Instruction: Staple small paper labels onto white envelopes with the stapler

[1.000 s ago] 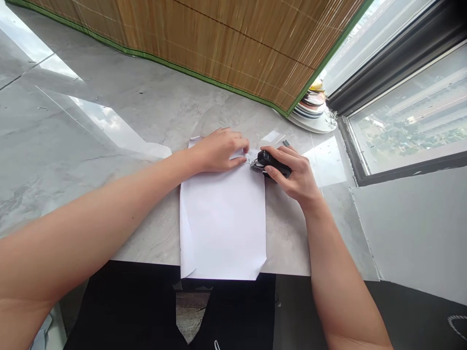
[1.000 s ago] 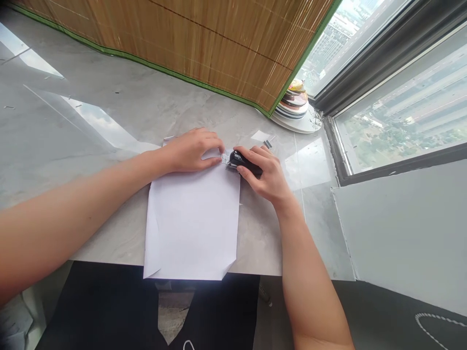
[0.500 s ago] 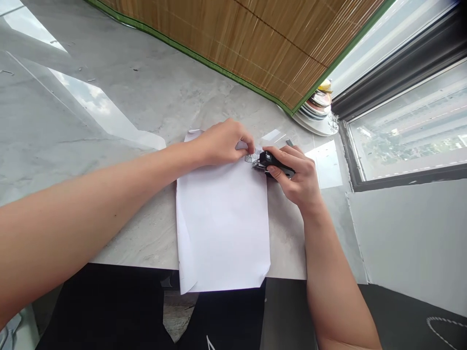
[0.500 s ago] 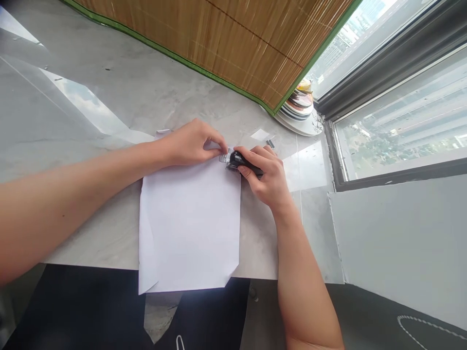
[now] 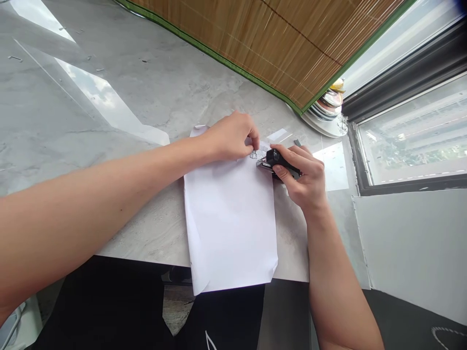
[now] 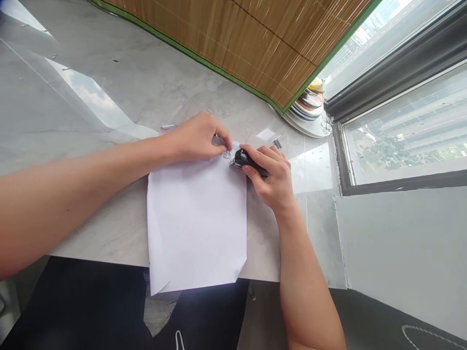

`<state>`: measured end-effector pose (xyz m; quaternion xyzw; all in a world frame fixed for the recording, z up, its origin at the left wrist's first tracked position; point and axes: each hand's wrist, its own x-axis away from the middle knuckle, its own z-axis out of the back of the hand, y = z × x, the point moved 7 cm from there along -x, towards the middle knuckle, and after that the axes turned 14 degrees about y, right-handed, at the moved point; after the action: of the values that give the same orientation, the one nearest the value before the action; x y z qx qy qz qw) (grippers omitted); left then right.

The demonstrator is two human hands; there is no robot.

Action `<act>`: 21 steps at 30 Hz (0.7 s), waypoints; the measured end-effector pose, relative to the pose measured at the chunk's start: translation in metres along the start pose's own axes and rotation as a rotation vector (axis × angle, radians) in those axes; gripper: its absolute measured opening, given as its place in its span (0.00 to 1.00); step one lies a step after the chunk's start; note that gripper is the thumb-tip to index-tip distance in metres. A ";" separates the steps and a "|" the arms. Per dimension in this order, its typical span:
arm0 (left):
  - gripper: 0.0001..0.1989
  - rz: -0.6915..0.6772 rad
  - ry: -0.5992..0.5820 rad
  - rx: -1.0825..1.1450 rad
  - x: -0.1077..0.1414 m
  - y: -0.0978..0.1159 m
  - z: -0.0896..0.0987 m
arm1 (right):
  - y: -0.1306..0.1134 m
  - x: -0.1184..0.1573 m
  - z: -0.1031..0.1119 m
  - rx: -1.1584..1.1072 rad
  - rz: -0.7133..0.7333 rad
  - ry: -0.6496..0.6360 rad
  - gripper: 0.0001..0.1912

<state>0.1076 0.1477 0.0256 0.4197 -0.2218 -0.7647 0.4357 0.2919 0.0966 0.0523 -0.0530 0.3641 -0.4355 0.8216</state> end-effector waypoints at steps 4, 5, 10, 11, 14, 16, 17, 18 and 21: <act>0.13 0.035 -0.016 -0.019 0.000 0.001 0.000 | -0.002 0.000 -0.002 0.015 0.020 0.001 0.22; 0.14 0.042 -0.021 -0.026 0.000 0.001 0.000 | -0.002 0.000 -0.002 0.020 0.024 0.002 0.22; 0.12 0.038 -0.028 -0.015 0.001 0.002 0.001 | -0.003 0.001 -0.003 0.063 0.022 0.003 0.21; 0.10 0.034 -0.028 -0.008 0.001 0.001 0.001 | -0.004 0.001 -0.003 0.075 0.019 0.001 0.21; 0.08 0.022 -0.022 0.015 0.001 -0.002 -0.001 | -0.003 0.001 -0.004 0.100 0.010 -0.008 0.22; 0.08 0.012 -0.015 0.029 0.001 -0.004 -0.001 | -0.003 0.000 -0.005 0.107 0.003 -0.012 0.22; 0.08 0.004 -0.010 0.036 0.001 -0.005 -0.002 | -0.003 0.000 -0.005 0.108 0.000 -0.012 0.22; 0.08 -0.004 -0.003 0.042 0.001 -0.006 -0.002 | -0.003 0.000 -0.005 0.108 -0.003 -0.011 0.22; 0.08 -0.020 0.013 0.052 0.001 -0.005 -0.001 | -0.004 0.000 -0.005 0.105 -0.011 -0.002 0.22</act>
<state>0.1058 0.1502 0.0209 0.4382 -0.2348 -0.7602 0.4183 0.2865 0.0951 0.0501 -0.0122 0.3394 -0.4586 0.8212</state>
